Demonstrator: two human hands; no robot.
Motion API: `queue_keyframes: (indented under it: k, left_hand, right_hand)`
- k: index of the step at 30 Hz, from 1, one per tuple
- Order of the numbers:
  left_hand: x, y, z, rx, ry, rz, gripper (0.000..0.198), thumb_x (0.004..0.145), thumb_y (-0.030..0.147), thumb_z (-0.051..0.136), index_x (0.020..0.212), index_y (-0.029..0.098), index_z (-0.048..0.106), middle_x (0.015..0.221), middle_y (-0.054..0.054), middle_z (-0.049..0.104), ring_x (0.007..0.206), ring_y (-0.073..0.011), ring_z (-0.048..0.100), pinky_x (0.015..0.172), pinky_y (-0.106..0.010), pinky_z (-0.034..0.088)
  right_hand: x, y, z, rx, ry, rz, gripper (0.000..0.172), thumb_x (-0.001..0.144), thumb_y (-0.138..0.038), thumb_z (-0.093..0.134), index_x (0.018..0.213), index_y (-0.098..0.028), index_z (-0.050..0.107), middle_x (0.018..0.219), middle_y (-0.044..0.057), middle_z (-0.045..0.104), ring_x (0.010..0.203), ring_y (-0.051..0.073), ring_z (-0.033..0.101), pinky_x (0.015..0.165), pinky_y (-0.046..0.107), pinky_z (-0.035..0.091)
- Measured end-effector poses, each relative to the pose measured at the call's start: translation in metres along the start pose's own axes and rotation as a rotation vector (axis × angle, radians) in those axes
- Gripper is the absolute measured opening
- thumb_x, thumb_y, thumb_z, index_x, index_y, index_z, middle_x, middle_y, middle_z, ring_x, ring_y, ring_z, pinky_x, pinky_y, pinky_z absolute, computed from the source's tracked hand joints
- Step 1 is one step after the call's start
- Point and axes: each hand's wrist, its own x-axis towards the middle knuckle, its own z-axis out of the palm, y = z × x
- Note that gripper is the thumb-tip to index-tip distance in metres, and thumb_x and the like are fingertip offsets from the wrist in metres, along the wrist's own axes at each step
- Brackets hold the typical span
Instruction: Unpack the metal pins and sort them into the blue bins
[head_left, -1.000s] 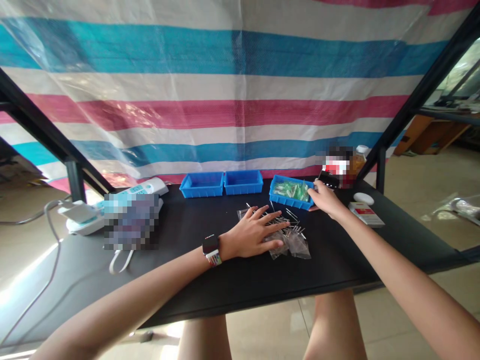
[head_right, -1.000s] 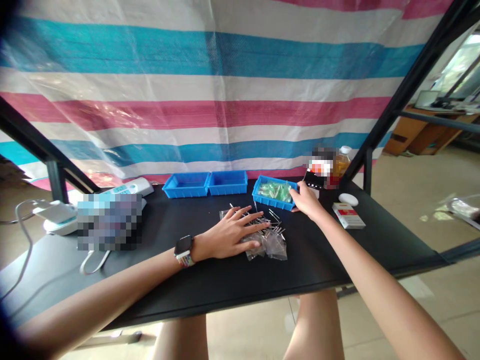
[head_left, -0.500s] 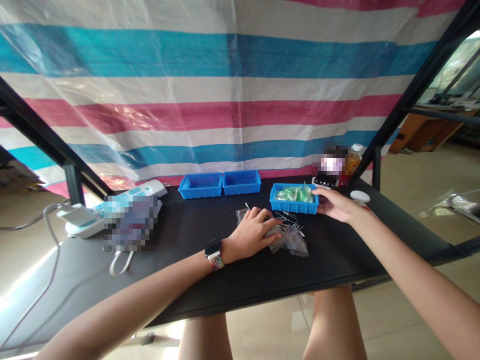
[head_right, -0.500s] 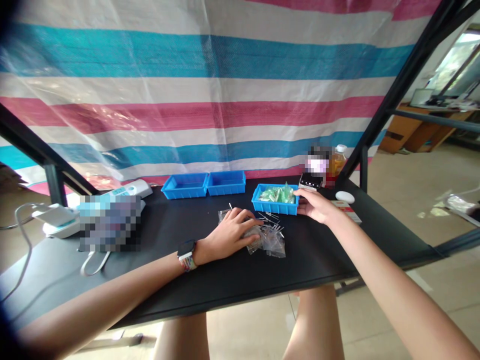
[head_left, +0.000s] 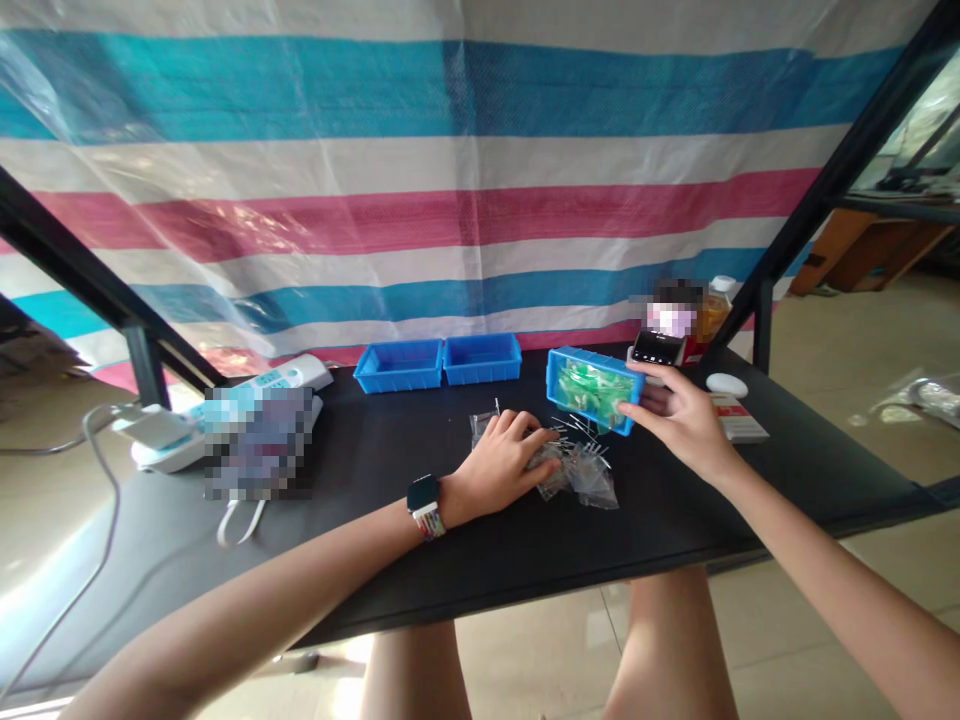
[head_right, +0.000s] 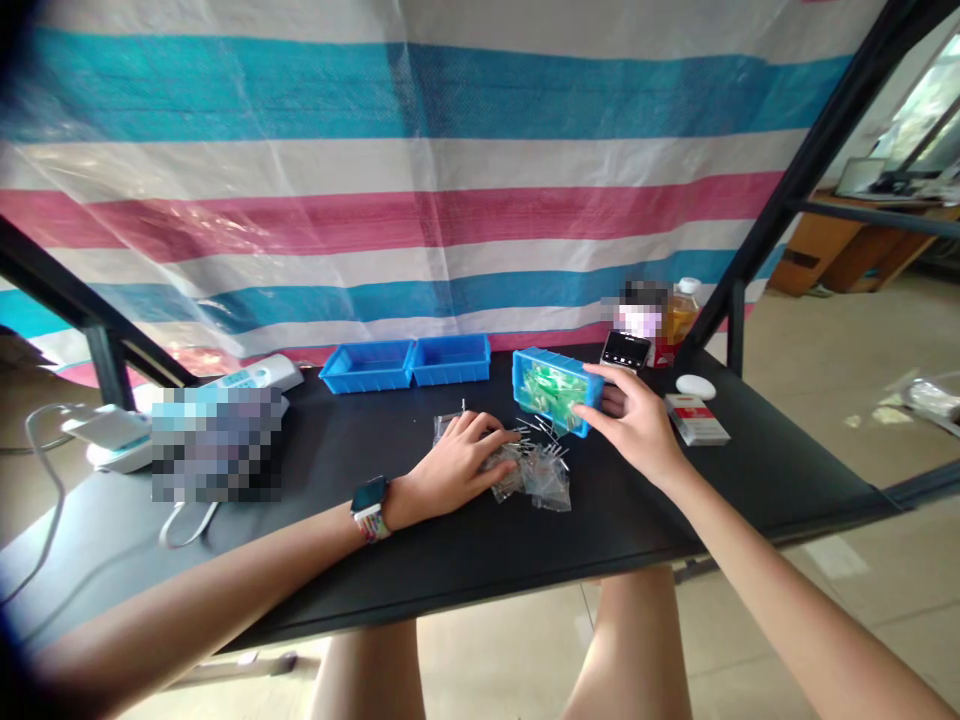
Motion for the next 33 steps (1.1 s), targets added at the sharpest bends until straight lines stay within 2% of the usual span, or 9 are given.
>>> queue_keyframes:
  k: [5,8,10,15,20,24,27,30,33]
  left_hand:
    - [-0.001,0.000,0.001,0.016,0.010,0.007,0.040,0.110,0.050,0.053,0.137,0.024,0.067,0.128,-0.011,0.064,0.115,-0.0292,0.058,0.106,-0.050,0.051]
    - [-0.001,0.001,0.001,0.042,0.030,-0.004,0.039,0.109,0.051,0.055,0.132,0.022,0.069,0.125,-0.011,0.066,0.114,-0.0294,0.059,0.105,-0.049,0.052]
    - [-0.002,0.002,0.001,0.055,0.055,-0.022,0.038,0.107,0.052,0.059,0.126,0.021,0.071,0.124,-0.011,0.066,0.113,-0.0292,0.061,0.103,-0.048,0.053]
    - [-0.001,0.003,0.001,0.030,0.113,-0.065,0.034,0.099,0.053,0.070,0.112,0.022,0.071,0.119,-0.010,0.066,0.106,-0.0277,0.064,0.098,-0.045,0.056]
    - [-0.001,0.003,0.003,0.047,0.132,-0.116,0.039,0.093,0.055,0.076,0.108,0.021,0.064,0.111,-0.009,0.063,0.102,-0.0297,0.063,0.095,-0.047,0.057]
    - [-0.002,0.003,0.003,0.056,0.157,-0.129,0.050,0.093,0.057,0.076,0.122,0.019,0.061,0.121,-0.012,0.062,0.110,-0.0339,0.062,0.100,-0.052,0.056]
    - [-0.003,0.003,0.000,0.023,0.161,-0.096,0.054,0.099,0.058,0.066,0.138,0.021,0.058,0.140,-0.015,0.057,0.124,-0.0361,0.058,0.108,-0.057,0.052]
    - [-0.003,0.003,-0.002,-0.015,0.103,-0.034,0.058,0.105,0.057,0.057,0.154,0.026,0.052,0.160,-0.015,0.048,0.143,-0.0372,0.048,0.119,-0.060,0.045]
    - [-0.004,0.002,-0.002,-0.018,0.030,-0.016,0.060,0.106,0.056,0.055,0.161,0.032,0.048,0.167,-0.011,0.044,0.154,-0.0379,0.038,0.125,-0.063,0.039]
  right_hand:
    - [0.003,-0.006,-0.004,-0.400,-0.096,-0.397,0.049,0.091,-0.035,0.082,0.139,-0.032,0.071,0.144,0.010,0.066,0.133,0.035,0.067,0.110,0.053,0.062]
    - [0.003,-0.015,-0.009,-0.554,-0.143,-0.558,0.054,0.095,-0.029,0.078,0.147,-0.036,0.065,0.146,0.009,0.066,0.134,0.034,0.067,0.118,0.054,0.056]
    - [0.002,-0.019,-0.011,-0.605,-0.179,-0.614,0.058,0.097,-0.027,0.076,0.152,-0.038,0.061,0.148,0.008,0.064,0.135,0.033,0.066,0.120,0.053,0.054]
    - [-0.002,-0.023,-0.016,-0.667,-0.192,-0.634,0.064,0.097,-0.024,0.075,0.156,-0.040,0.056,0.152,0.006,0.062,0.136,0.034,0.067,0.122,0.050,0.054]
    - [-0.003,-0.021,-0.020,-0.705,-0.168,-0.653,0.061,0.099,-0.023,0.074,0.156,-0.039,0.057,0.153,0.007,0.063,0.137,0.033,0.067,0.123,0.050,0.053]
    - [-0.002,-0.018,-0.020,-0.725,-0.147,-0.640,0.058,0.098,-0.023,0.073,0.153,-0.038,0.060,0.151,0.007,0.064,0.136,0.034,0.067,0.123,0.051,0.054]
    - [0.000,-0.015,-0.020,-0.742,-0.119,-0.638,0.057,0.098,-0.022,0.073,0.152,-0.037,0.061,0.153,0.007,0.063,0.137,0.034,0.067,0.122,0.051,0.054]
    - [0.004,-0.013,-0.020,-0.728,-0.077,-0.649,0.058,0.098,-0.022,0.073,0.152,-0.037,0.061,0.156,0.007,0.060,0.138,0.034,0.065,0.123,0.050,0.053]
    - [0.014,-0.013,-0.016,-0.661,0.006,-0.632,0.055,0.096,-0.025,0.075,0.148,-0.036,0.064,0.153,0.008,0.062,0.139,0.036,0.063,0.125,0.053,0.049]
